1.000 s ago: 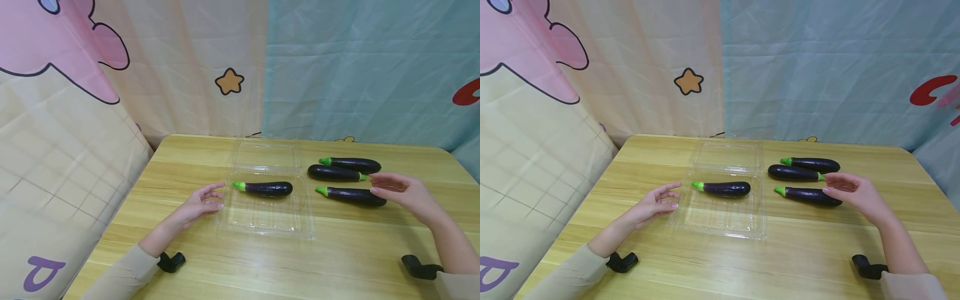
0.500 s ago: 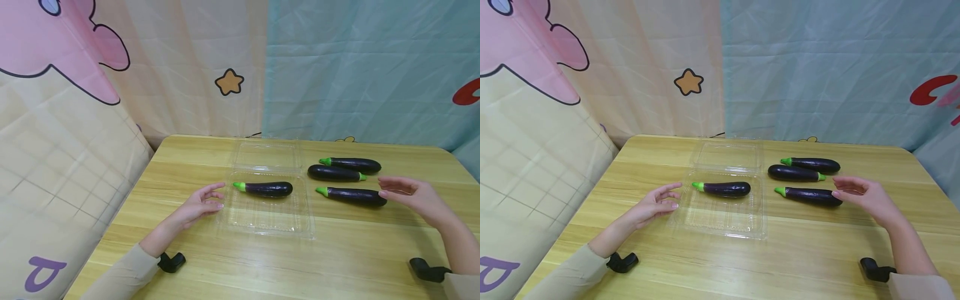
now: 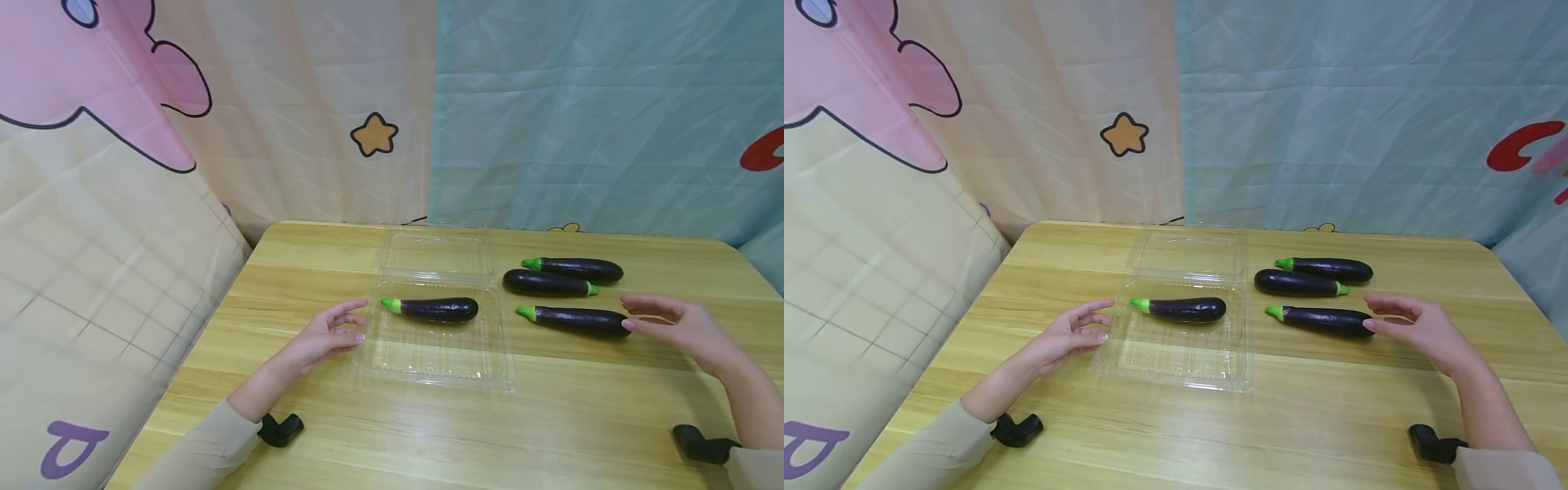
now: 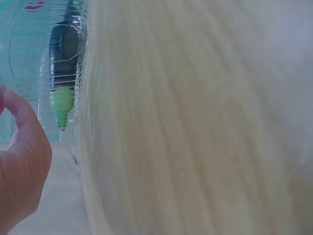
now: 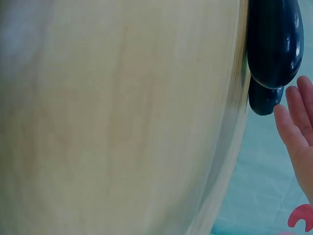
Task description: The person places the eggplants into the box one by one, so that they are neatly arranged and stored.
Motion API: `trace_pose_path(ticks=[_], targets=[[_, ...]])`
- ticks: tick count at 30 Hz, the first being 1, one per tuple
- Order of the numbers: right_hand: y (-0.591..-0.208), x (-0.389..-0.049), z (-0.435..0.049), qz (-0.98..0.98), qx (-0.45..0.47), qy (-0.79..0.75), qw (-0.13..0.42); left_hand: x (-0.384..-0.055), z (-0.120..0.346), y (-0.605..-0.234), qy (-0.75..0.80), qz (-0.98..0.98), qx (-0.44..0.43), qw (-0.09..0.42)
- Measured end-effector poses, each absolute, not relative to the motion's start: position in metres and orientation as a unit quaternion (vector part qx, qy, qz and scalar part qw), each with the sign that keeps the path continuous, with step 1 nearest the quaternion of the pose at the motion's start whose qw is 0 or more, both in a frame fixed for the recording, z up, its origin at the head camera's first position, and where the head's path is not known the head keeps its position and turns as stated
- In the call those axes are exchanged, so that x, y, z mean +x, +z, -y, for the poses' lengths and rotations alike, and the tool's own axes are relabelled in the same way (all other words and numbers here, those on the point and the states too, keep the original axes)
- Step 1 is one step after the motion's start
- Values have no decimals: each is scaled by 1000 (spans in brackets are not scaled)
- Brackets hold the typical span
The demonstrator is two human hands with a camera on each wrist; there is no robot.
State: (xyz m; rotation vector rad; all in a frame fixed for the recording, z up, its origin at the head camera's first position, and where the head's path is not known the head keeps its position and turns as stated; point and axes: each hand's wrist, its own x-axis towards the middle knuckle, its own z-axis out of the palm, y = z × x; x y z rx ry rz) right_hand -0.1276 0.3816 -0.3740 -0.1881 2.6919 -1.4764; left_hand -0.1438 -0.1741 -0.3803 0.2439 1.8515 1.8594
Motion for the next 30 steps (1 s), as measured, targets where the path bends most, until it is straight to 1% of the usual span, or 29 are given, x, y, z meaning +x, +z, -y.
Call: trace_pose_path(ticks=[7, 15, 24, 30], targets=[[-374, -129, -383, -892, -67, -441, 66, -144, 174, -380, 683, -681, 87, 249], [-375, -132, -381, -909, -70, -401, 85, -144, 174, -381, 684, -679, 89, 251], [-378, -135, -378, -917, -68, -381, 97, -144, 174, -381, 681, -683, 88, 248], [-379, -138, -377, -922, -72, -369, 89, -143, 174, -380, 681, -683, 89, 247]])
